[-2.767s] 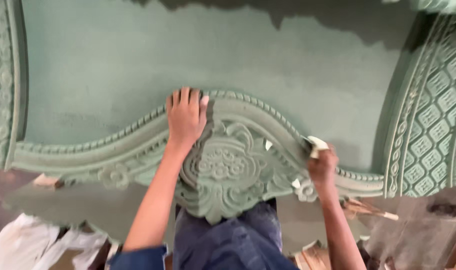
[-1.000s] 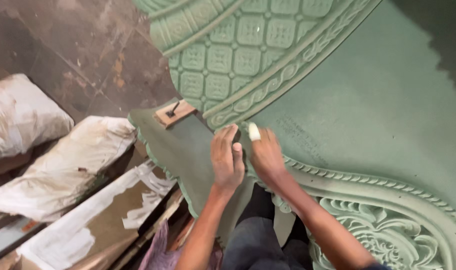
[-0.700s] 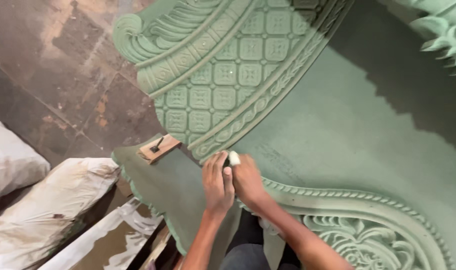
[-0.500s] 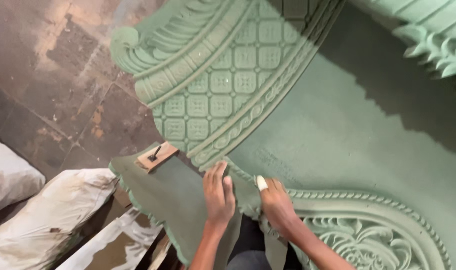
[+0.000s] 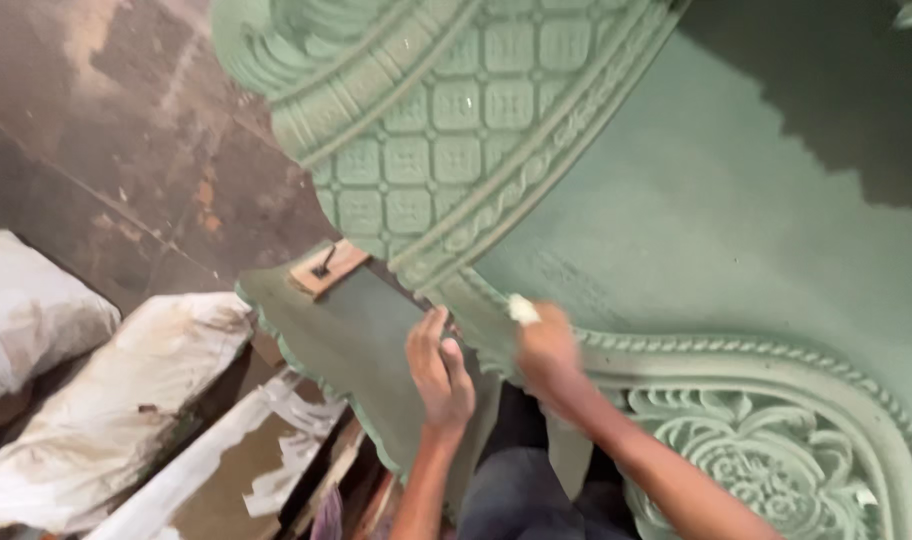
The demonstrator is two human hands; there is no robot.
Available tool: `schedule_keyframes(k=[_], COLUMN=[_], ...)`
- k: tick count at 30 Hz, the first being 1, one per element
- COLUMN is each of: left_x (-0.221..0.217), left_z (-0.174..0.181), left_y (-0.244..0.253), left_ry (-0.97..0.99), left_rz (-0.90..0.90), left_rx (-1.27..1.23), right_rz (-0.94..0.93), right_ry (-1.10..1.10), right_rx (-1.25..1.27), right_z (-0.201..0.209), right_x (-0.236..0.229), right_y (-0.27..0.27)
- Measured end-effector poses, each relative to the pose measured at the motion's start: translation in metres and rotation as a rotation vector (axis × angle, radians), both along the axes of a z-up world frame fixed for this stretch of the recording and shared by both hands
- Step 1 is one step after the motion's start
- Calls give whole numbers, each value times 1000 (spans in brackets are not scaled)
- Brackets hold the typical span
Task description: The person sands the carved surface of a large green wooden panel using a small sanding block. They move the block along the raised floral and geometric patterns, focusing on smoothing the edges and details of the relief.
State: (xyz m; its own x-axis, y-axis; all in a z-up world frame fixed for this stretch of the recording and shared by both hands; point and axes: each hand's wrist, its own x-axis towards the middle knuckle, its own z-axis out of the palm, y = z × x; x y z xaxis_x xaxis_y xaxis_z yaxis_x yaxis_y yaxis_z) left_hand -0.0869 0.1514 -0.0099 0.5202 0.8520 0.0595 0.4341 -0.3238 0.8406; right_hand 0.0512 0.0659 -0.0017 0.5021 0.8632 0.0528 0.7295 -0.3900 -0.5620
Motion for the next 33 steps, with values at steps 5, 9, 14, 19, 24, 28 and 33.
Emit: schedule_keyframes(k=[5, 9, 14, 19, 24, 28, 33], left_x=[9, 22, 10, -5, -7, -7, 18], left_z=[-6, -3, 23, 39, 39, 49, 46], left_y=[-26, -27, -29, -25, -19, -30, -25], left_ry=[21, 7, 20, 13, -17, 32, -24], left_rz=[-33, -120, -74, 65, 72, 39, -103], left_rx=[-62, -33, 10, 36, 1, 51, -5], right_rz=[72, -236, 34, -117, -124, -210, -5], right_ry=[-4, 452, -189, -195, 101, -39, -299], right_rx=[-37, -521, -196, -50, -175, -51, -173], right_z=[-21, -7, -43, -50, 3, -2, -34], right_x=[6, 52, 0, -45, -5, -26, -37], right_y=[-10, -119, -65, 17, -72, -44, 8])
